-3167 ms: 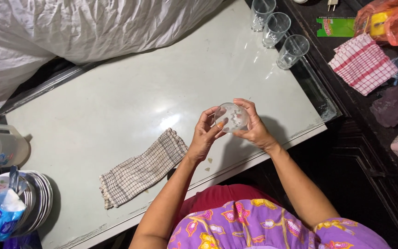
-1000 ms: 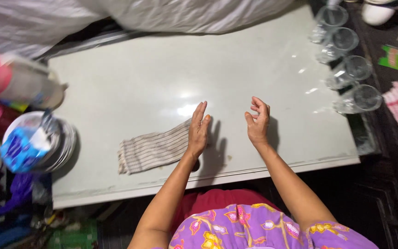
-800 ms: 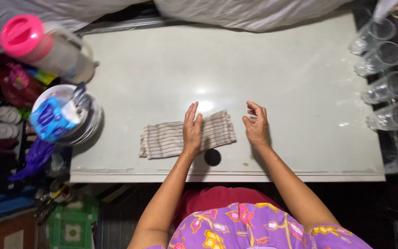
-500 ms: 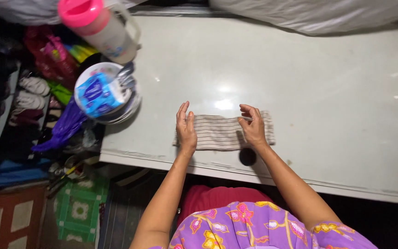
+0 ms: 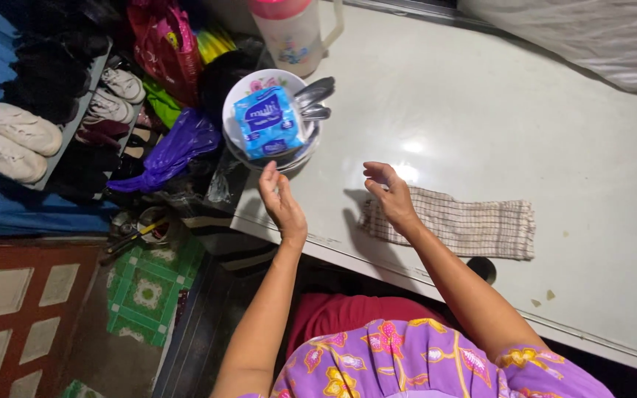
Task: Organizing and sorting various plates, bowls, and silverware on a table.
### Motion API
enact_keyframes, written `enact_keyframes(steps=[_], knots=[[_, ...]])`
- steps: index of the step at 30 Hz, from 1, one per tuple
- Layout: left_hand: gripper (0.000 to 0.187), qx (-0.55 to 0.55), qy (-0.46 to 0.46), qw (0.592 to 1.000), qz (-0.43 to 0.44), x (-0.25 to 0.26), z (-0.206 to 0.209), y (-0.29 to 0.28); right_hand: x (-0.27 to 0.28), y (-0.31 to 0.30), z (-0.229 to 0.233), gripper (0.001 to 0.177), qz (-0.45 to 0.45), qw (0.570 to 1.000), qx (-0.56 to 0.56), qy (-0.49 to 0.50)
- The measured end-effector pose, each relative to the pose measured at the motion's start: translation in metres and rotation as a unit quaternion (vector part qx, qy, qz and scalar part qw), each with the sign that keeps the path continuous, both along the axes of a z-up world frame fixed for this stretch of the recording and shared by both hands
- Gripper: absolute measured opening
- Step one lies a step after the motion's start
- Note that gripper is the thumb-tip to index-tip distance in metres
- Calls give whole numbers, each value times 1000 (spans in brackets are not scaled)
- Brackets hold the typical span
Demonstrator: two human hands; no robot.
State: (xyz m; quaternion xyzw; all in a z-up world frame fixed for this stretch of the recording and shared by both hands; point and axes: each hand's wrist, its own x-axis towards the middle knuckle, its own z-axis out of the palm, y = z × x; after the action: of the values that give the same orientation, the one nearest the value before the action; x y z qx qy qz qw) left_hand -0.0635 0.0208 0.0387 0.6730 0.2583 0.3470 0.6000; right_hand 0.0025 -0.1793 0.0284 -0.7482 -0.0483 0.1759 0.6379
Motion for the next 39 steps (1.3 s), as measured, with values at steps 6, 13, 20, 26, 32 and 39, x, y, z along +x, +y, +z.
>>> enact_keyframes(steps=[6,13,20,26,32,39], knots=[[46,-74,-63,993,63,22,-6,57,19,50,21,52,13,994,90,65],[47,-154,-58,986,40,47,-9,107,46,97,43,65,12,983,150,102],[50,-239,-44,970,16,72,-14,128,68,133,33,52,-25,970,182,157],[51,-267,-7,963,-40,86,-26,139,80,156,20,49,-58,965,203,156],[56,-249,-24,966,-65,76,-3,115,65,144,50,67,-73,961,230,135],[63,-242,-37,959,-142,83,19,49,62,69,69,66,-146,959,228,79]])
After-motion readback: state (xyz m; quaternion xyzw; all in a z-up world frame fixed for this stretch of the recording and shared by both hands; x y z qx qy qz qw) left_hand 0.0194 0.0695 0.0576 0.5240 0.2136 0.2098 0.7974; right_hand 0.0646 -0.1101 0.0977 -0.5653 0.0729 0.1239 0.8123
